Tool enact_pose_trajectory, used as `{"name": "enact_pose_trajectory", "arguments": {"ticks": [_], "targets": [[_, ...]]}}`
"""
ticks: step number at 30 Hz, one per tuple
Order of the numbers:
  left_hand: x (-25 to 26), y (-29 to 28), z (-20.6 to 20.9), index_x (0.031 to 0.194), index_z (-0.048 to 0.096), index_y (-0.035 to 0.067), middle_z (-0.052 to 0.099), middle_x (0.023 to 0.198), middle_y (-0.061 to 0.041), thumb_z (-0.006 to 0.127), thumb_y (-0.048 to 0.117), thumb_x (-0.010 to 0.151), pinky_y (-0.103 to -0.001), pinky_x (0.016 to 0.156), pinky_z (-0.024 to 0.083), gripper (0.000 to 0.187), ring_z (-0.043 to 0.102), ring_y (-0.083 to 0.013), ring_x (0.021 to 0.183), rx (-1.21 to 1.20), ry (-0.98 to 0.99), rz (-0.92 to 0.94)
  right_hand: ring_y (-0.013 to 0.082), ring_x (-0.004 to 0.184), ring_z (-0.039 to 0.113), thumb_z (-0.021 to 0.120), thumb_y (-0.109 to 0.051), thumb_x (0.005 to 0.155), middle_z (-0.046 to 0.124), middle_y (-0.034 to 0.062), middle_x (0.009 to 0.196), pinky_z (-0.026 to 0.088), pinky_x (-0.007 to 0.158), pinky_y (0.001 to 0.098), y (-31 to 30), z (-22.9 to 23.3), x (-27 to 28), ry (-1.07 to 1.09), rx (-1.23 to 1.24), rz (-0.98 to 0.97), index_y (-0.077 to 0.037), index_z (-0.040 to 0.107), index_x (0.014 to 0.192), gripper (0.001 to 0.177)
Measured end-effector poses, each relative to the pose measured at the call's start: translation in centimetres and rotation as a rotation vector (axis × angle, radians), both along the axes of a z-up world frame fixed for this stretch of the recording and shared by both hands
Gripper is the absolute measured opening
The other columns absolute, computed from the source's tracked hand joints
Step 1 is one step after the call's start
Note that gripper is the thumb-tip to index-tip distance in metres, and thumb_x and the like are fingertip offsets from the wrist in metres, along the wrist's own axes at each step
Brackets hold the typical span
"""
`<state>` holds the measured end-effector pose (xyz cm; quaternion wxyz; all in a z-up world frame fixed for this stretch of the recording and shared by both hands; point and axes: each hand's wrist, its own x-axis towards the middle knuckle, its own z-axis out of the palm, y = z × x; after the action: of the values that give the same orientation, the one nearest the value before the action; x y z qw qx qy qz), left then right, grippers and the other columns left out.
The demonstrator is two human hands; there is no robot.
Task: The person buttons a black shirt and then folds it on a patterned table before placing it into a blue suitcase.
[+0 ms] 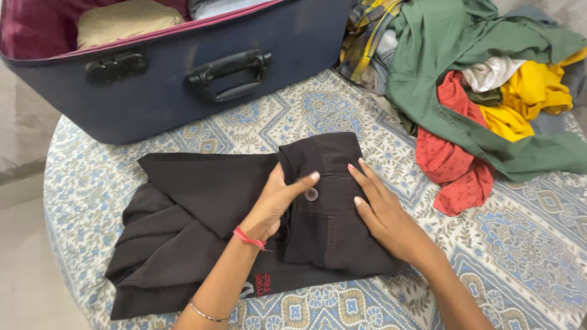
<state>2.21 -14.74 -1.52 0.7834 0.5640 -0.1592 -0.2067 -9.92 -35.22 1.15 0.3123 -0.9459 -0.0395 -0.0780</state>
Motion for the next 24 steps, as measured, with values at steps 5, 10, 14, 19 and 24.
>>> {"name": "enact_pose_trajectory", "arguments": {"ticks": [5,10,14,19,24], "targets": [[0.2,0.7,1.0,0.138,0.054,-0.001,0.066,0.134,-0.014,0.078,0.006,0.079,-0.034,0.104,0.051,0.064,0.063,-0.0223,0.123,-0.038,-0.07,0.063,0.0369,0.155,0.022,0.044,-0.028,0.103,0.018,0.0156,0.17,0.022,0.121,0.0464,0.8,0.3,-0.3,-0.078,0.006,0.034,-0.015,0.031,0.158,0.059],[0.5,3.4,0.3,0.141,0.048,-0.002,0.065,0.133,-0.013,0.075,0.006,0.08,-0.034,0.099,0.054,0.067,0.064,-0.021,0.12,0.043,-0.065,0.067,0.0418,0.154,0.02,0.053,-0.03,0.099,0.021,0.0168,0.168,0.021,0.12,0.0517,2.3,-0.4,-0.2,-0.154,-0.131,0.075,-0.013,0.036,0.157,0.062],[0.6,3.3,-1.2,0.145,0.039,-0.006,0.058,0.14,-0.015,0.074,0.008,0.085,-0.035,0.105,0.05,0.07,0.058,-0.0218,0.128,0.098,-0.113,0.07,0.0453,0.153,0.018,0.057,-0.03,0.096,0.025,0.0157,0.166,0.022,0.119,0.0527,2.6,-0.6,0.2,-0.147,-0.195,0.071,-0.014,0.041,0.154,0.062],[-1.6,3.0,0.8,0.152,0.022,-0.011,0.049,0.143,-0.032,0.072,0.021,0.091,-0.038,0.112,0.043,0.085,0.052,-0.0356,0.136,0.743,-0.383,0.369,0.0449,0.154,0.017,0.059,-0.028,0.095,0.026,0.0134,0.167,0.022,0.119,0.0522,2.6,-0.5,0.1,-0.108,-0.155,0.057,-0.015,0.044,0.152,0.06],[-5.5,0.7,1.9,0.153,0.034,-0.003,0.031,0.16,-0.03,0.062,0.039,0.097,-0.057,0.124,0.021,0.075,0.031,-0.0465,0.151,1.038,-1.177,0.651,0.0456,0.155,0.016,0.062,-0.024,0.093,0.026,0.0129,0.167,0.022,0.12,0.0525,2.6,-0.9,0.2,-0.121,-0.138,0.06,-0.015,0.045,0.151,0.06]]}}
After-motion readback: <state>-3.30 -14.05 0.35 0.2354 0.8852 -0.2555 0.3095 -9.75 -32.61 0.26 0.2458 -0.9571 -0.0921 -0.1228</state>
